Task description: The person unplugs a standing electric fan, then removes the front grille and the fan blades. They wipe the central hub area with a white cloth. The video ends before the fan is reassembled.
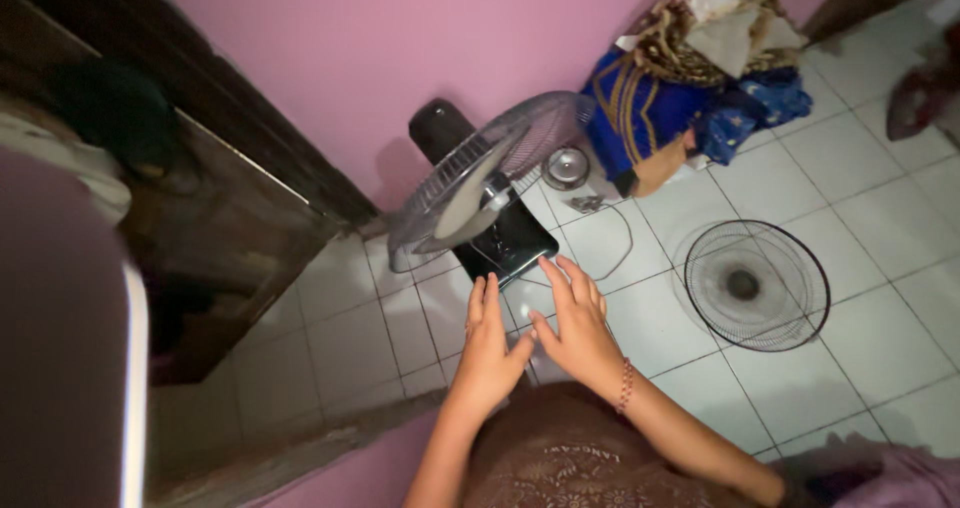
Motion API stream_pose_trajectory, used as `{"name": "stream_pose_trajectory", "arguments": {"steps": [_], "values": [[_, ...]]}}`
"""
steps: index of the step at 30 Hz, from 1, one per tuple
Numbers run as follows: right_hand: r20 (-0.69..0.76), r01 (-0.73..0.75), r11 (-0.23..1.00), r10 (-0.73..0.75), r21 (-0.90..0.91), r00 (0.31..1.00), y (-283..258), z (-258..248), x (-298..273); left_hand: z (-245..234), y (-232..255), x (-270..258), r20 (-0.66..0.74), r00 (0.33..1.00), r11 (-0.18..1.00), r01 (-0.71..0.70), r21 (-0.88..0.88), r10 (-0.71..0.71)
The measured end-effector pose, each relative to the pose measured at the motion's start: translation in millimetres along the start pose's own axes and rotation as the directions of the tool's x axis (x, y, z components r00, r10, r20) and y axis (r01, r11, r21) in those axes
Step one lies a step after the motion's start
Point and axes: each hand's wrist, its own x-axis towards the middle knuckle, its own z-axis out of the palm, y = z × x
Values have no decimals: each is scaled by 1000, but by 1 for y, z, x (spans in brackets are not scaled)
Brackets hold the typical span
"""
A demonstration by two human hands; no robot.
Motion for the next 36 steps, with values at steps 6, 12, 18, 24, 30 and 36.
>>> {"name": "stream_pose_trajectory", "arguments": {"steps": [6,12,18,24,30,36], "values": [[15,47,999,-47,7,999,9,17,45,7,-35,33,-67,998,999,15,-38,-17],[113,75,997,-76,14,991,36,14,74,39,-76,63,-249,966,998,55,-44,-64],[227,122,992,-124,23,966,68,12,86,68,-96,74,-314,915,966,220,-136,-252],[329,-12,982,-53,191,943,110,45,102,70,-100,78,-250,902,927,297,-231,-351],[417,-363,821,172,440,893,141,106,122,46,-132,79,-263,876,907,348,-238,-405],[514,-635,626,398,453,760,130,113,132,31,-144,90,-208,887,902,366,-228,-412]]}}
